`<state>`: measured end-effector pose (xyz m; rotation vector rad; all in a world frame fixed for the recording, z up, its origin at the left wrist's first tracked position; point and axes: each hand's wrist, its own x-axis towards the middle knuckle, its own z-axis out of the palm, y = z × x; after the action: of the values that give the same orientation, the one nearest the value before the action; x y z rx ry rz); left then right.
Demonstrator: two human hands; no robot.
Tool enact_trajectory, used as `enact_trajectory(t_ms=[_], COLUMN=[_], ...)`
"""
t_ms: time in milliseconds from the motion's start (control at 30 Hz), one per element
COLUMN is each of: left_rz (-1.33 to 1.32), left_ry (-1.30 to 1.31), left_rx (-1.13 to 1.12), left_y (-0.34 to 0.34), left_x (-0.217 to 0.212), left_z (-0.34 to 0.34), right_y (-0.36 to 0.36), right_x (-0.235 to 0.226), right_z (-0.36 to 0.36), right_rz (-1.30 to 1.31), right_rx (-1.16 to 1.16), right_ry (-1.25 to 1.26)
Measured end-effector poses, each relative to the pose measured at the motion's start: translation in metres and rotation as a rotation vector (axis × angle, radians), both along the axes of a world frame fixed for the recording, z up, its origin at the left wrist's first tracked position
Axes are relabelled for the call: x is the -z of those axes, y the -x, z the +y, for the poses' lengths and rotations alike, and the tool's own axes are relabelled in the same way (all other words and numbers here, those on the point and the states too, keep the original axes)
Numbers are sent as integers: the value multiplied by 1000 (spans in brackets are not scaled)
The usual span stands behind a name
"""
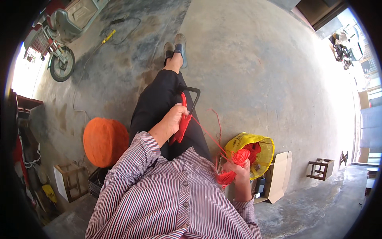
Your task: Winding a red plastic cord or ribbon around a black rectangular frame as part of furniture manufacturing.
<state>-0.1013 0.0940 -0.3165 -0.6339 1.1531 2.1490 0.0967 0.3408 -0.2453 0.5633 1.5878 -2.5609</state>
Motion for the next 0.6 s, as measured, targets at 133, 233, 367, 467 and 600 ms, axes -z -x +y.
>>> enact_trajectory(t_ms=[133,233,367,467,600], left_rz=[129,140,1163,1403,1287], left_ry=[-43,-62,1091,870,671], left_rx=[35,-51,104,412,393], left_y=[-22,-34,-73,-100,-98], left_x=[-6,-35,-39,-79,-98], left_z=[0,0,-2,5,16], right_y=[-4,11,39,51,55], right_x=[42,63,19,1,9], right_z=[34,32,-13,-50,-90], right_rz=[-79,-203,-113,-51,-41], right_rx=[158,165,187,-113,-190], right_ry=[-19,-308,-12,282,392])
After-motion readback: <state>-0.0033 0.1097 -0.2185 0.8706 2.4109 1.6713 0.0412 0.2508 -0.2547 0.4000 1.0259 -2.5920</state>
